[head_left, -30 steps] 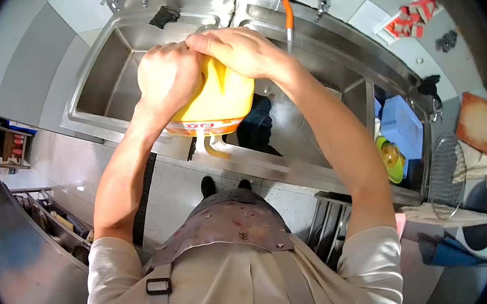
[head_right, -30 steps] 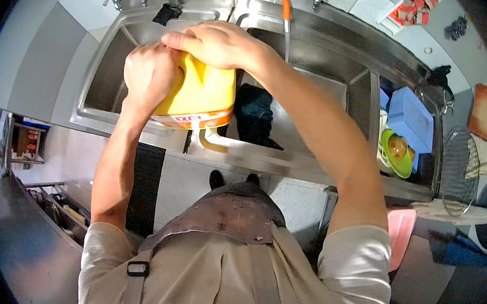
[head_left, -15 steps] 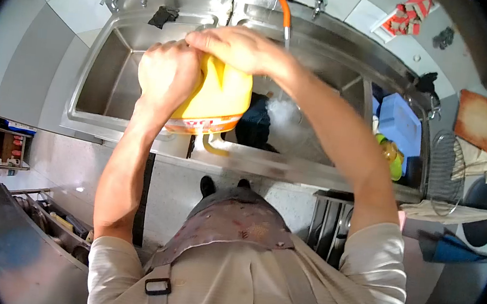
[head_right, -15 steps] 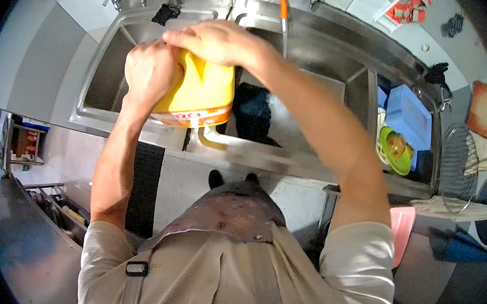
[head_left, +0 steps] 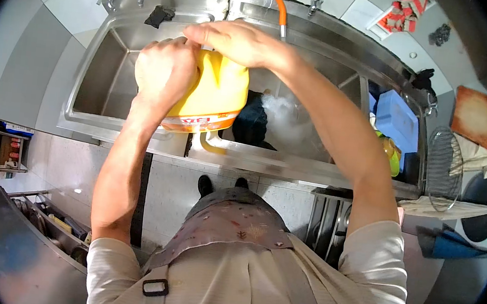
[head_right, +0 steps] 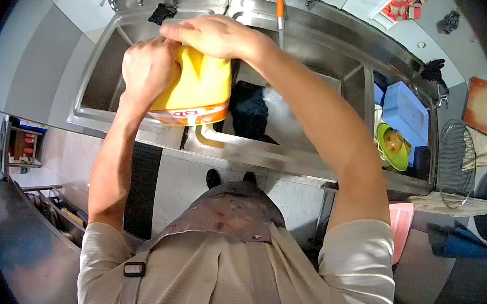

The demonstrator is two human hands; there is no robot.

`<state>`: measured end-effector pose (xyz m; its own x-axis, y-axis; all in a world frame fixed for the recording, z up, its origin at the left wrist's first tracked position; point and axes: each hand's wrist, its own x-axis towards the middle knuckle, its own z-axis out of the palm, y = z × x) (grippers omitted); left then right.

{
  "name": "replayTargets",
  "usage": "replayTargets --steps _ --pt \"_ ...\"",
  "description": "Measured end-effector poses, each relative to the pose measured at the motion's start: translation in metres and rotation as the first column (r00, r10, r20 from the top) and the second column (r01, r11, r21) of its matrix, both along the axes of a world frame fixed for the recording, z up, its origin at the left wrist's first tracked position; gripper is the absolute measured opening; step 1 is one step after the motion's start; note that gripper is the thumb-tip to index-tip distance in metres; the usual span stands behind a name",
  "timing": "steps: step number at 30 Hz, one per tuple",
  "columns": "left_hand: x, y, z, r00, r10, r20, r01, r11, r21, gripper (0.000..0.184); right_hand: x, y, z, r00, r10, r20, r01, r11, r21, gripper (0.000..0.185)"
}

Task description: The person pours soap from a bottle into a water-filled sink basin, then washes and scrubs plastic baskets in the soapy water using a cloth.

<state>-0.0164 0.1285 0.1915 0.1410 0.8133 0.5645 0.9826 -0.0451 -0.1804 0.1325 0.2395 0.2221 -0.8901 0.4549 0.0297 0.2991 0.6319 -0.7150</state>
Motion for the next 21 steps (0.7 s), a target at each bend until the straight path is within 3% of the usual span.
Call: replayTargets --steps 4,6,7,11,16,18,21 --pt "0.006 -0.004 0.002 1.0 0.004 0.015 -0.004 1.0 0.01 0.015 0.0 0.004 -0.011 0.999 -0.045 0.023 0.045 0.999 0.009 0.074" --pt "0.007 -0.003 0.004 0.999 0.043 0.004 -0.043 0.998 -0.042 0.016 0.001 0.006 -0.01 0.999 -0.027 0.022 0.024 0.995 0.1 0.074" --pt "0.006 -0.002 0.005 0.999 0.04 -0.001 -0.04 0.999 -0.028 0.016 0.002 0.005 -0.009 0.999 -0.023 -0.024 0.026 0.992 0.126 0.085" --pt "0.008 -0.003 0.007 1.0 0.018 -0.002 -0.018 1.0 0.012 0.014 0.002 0.003 0.012 1.0 -0.002 0.027 -0.003 0.98 0.197 0.081" --pt "0.004 -0.003 0.001 1.0 -0.023 0.018 0.023 1.0 0.016 0.011 0.003 0.002 -0.002 1.0 -0.016 -0.021 0.017 0.998 0.065 0.08" --pt "0.006 -0.003 0.002 1.0 0.002 0.011 -0.002 1.0 0.025 0.01 0.0 0.005 -0.01 1.0 0.019 -0.022 -0.021 0.997 -0.079 0.074" --pt "0.005 -0.004 0.002 1.0 0.019 -0.008 -0.019 1.0 -0.004 0.01 0.002 0.001 -0.006 1.0 -0.02 0.019 0.02 0.999 -0.026 0.075"
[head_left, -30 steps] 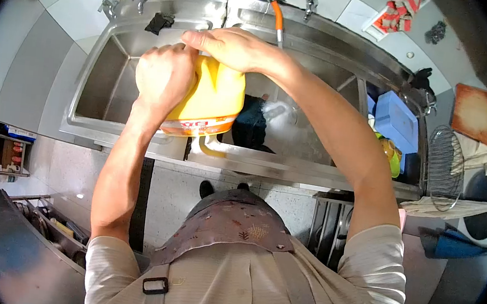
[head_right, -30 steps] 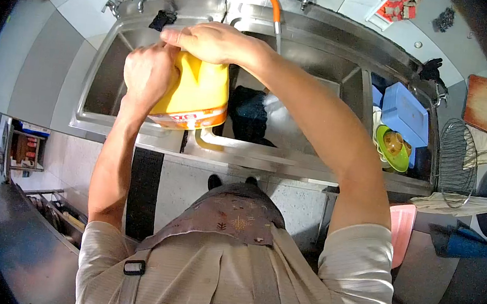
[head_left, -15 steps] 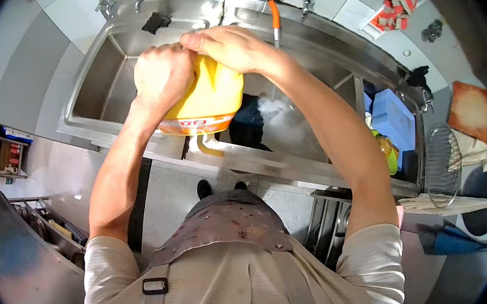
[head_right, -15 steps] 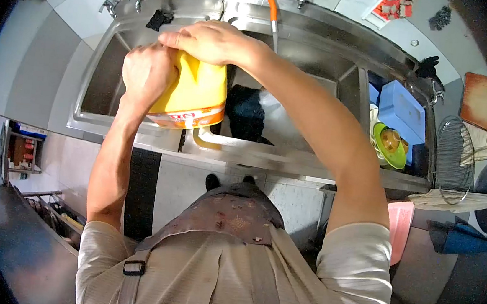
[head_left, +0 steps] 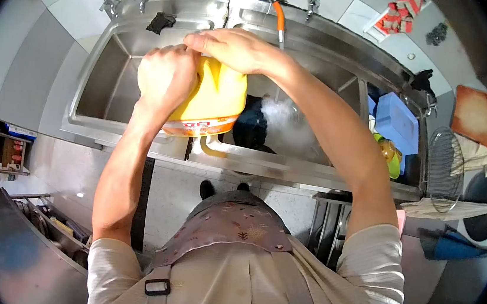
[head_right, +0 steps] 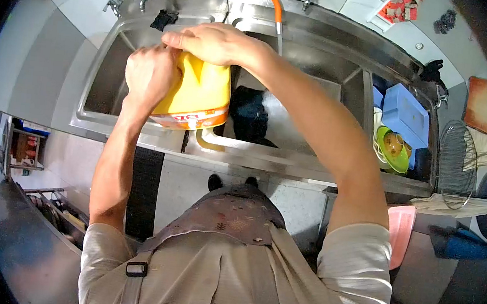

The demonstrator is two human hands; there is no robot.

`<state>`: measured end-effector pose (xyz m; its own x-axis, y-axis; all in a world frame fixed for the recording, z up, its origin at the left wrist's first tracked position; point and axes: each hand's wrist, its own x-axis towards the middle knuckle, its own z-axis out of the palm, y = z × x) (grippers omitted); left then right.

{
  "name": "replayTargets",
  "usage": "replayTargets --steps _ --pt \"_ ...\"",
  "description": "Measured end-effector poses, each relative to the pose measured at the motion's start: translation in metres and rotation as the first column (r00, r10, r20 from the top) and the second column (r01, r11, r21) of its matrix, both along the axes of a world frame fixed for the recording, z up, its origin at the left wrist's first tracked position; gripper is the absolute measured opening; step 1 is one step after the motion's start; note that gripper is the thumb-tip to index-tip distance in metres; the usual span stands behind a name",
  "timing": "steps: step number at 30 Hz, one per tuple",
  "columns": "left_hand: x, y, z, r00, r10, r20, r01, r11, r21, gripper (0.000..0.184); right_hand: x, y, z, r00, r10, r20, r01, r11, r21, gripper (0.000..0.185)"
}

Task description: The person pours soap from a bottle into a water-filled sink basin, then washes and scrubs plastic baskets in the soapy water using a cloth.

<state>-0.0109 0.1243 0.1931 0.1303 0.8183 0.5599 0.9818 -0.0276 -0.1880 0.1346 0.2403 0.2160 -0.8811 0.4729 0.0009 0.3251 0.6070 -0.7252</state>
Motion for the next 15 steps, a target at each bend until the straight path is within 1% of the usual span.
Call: replayTargets --steps 2,4,5,7,8,10,14,15 --pt "-0.001 0.002 0.002 1.0 0.006 -0.019 -0.006 1.0 -0.012 0.01 -0.001 0.001 0.008 1.0 -0.017 0.018 0.017 1.0 0.02 0.076" --pt "-0.002 0.001 0.002 1.0 -0.016 0.01 0.016 1.0 0.019 0.01 -0.003 0.002 0.014 0.999 0.008 0.049 -0.016 0.989 0.149 0.086" --pt "-0.002 0.001 0.002 1.0 -0.015 0.01 0.015 1.0 0.015 0.01 -0.004 0.003 0.016 0.999 0.009 0.049 -0.016 0.989 0.145 0.086" --pt "-0.002 0.002 0.001 1.0 0.006 0.017 -0.006 1.0 0.012 0.01 -0.006 0.004 0.016 0.999 0.045 0.003 -0.045 0.976 0.211 0.087" --pt "-0.003 0.003 0.0 1.0 0.008 0.021 -0.008 1.0 0.003 0.01 -0.006 0.005 0.009 0.999 0.047 0.006 -0.048 0.978 0.202 0.087" --pt "-0.004 0.003 -0.003 0.999 0.033 -0.006 -0.033 0.999 -0.026 0.011 -0.004 0.005 -0.005 0.998 0.005 -0.065 0.001 0.997 0.081 0.086" --pt "-0.001 0.002 -0.001 1.0 0.019 0.007 -0.019 1.0 0.008 0.011 -0.004 0.005 -0.006 1.0 -0.002 -0.023 0.004 0.998 0.067 0.086" --pt "0.001 0.001 0.002 1.0 0.024 -0.002 -0.024 1.0 -0.003 0.01 -0.004 0.004 -0.001 1.0 -0.001 -0.011 0.002 0.999 0.033 0.087"
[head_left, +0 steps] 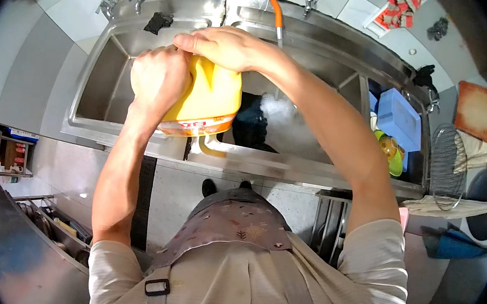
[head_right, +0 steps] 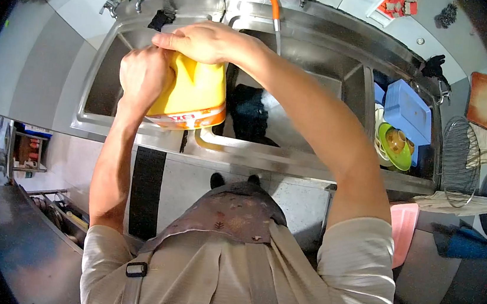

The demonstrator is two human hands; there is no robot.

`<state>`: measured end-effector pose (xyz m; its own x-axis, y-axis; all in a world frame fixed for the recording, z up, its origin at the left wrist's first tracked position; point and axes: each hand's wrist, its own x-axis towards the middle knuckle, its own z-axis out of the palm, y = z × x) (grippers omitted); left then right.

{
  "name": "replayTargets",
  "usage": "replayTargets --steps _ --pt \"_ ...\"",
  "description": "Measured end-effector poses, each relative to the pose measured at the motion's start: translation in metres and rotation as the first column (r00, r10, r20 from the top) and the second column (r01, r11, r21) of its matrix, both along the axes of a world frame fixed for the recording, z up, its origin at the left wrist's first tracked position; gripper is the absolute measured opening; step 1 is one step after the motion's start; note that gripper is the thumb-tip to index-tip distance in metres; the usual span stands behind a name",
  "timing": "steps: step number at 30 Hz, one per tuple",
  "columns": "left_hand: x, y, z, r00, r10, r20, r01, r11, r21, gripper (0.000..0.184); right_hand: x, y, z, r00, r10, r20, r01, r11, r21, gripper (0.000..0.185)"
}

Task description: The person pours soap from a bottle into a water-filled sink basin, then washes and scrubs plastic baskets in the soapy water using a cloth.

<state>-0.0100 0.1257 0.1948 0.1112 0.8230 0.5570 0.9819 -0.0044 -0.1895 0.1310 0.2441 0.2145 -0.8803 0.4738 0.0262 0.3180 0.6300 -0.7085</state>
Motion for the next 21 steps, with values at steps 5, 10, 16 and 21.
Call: replayTargets --steps 5,10,16,21 --pt "0.001 0.001 0.002 1.0 -0.003 0.013 0.003 1.0 -0.004 0.009 0.005 -0.005 0.027 0.998 0.002 0.06 -0.006 0.998 0.061 0.09" --pt "-0.003 0.001 0.0 0.999 -0.024 -0.024 0.024 1.0 -0.009 0.011 -0.002 0.004 -0.002 0.999 -0.03 -0.011 0.029 0.999 -0.037 0.089" --pt "0.003 0.001 0.004 0.999 0.023 -0.039 -0.024 1.0 -0.005 0.011 0.001 0.0 0.008 0.999 -0.033 -0.021 0.032 0.999 -0.035 0.084" --pt "0.0 0.001 0.003 1.0 -0.022 -0.011 0.022 0.999 0.045 0.009 0.004 -0.002 0.025 0.999 -0.004 0.036 0.0 0.993 0.116 0.077"
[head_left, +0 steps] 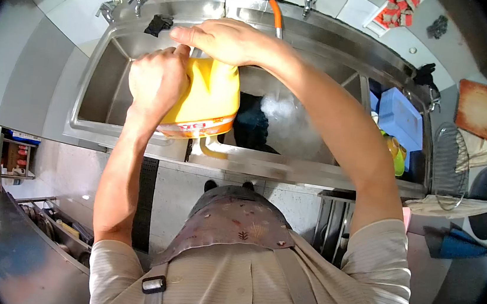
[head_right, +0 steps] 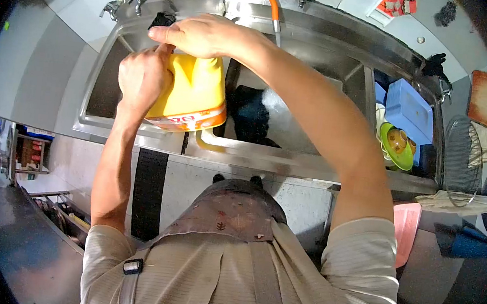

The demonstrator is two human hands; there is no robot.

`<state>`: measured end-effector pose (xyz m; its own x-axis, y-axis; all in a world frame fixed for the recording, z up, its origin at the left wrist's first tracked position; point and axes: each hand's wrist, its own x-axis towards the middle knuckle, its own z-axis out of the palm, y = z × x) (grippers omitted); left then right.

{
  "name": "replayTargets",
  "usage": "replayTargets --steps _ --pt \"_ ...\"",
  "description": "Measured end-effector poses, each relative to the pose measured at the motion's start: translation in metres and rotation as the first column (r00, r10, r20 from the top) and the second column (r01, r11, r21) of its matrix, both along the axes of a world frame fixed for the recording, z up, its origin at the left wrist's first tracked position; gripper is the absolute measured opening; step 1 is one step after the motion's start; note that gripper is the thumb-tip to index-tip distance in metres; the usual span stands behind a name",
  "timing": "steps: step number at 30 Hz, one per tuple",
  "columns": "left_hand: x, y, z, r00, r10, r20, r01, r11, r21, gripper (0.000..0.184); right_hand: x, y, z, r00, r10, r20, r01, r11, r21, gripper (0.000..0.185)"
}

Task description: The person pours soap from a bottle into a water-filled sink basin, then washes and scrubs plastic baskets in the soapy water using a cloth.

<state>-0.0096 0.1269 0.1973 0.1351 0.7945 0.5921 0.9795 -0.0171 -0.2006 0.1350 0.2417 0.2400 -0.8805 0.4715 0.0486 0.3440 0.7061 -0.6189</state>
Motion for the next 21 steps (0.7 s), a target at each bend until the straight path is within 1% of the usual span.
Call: replayTargets --steps 1,2,3,5,7,12,14,15,17,18,19,21 --pt "-0.001 0.001 -0.002 1.0 -0.001 0.006 0.001 1.0 -0.008 0.009 -0.002 0.001 -0.002 0.999 -0.034 0.033 0.033 0.999 0.039 0.077" --pt "-0.002 0.002 -0.004 1.0 0.019 0.01 -0.019 1.0 -0.015 0.009 -0.005 0.005 -0.011 1.0 -0.029 -0.009 0.03 0.998 0.061 0.078" --pt "-0.003 0.003 -0.005 0.999 0.036 0.012 -0.036 0.999 -0.026 0.011 -0.004 0.004 -0.015 0.999 -0.032 -0.004 0.032 0.998 0.052 0.078" --pt "-0.004 0.002 -0.007 0.999 0.031 0.021 -0.03 0.999 -0.036 0.013 -0.001 0.0 -0.02 1.0 -0.022 0.004 0.022 0.999 -0.037 0.08" --pt "-0.004 0.002 -0.005 1.0 0.018 0.004 -0.018 0.999 -0.049 0.013 -0.002 0.0 -0.021 1.0 -0.015 0.008 0.015 0.999 -0.034 0.08" --pt "-0.001 0.003 -0.001 0.999 0.043 0.008 -0.043 0.999 -0.02 0.013 -0.001 -0.001 -0.009 0.999 -0.041 -0.035 0.04 0.999 -0.032 0.077" --pt "0.0 0.002 -0.001 0.999 0.039 0.009 -0.039 0.999 -0.021 0.013 0.001 -0.002 0.005 1.0 0.029 -0.003 -0.029 1.0 -0.007 0.078" --pt "0.001 0.002 0.0 0.999 0.037 0.028 -0.037 0.999 -0.017 0.014 0.001 -0.002 0.002 1.0 0.029 0.002 -0.029 0.999 -0.013 0.078" --pt "-0.001 0.004 -0.002 0.998 0.044 0.054 -0.043 0.999 -0.016 0.014 -0.003 0.0 -0.005 1.0 0.017 -0.006 -0.016 0.999 0.036 0.075" --pt "-0.005 0.006 -0.003 0.999 0.04 0.036 -0.039 0.999 -0.027 0.014 -0.004 0.001 -0.015 0.999 0.004 -0.054 -0.003 1.0 0.017 0.075" --pt "-0.007 0.004 -0.006 0.999 0.03 0.019 -0.029 0.998 -0.049 0.014 -0.003 -0.001 -0.024 0.999 0.002 -0.047 -0.002 1.0 -0.002 0.075" --pt "-0.011 0.006 -0.009 0.999 0.029 0.032 -0.029 0.999 -0.028 0.015 -0.007 0.003 -0.029 1.0 -0.008 0.002 0.009 0.998 -0.063 0.076"
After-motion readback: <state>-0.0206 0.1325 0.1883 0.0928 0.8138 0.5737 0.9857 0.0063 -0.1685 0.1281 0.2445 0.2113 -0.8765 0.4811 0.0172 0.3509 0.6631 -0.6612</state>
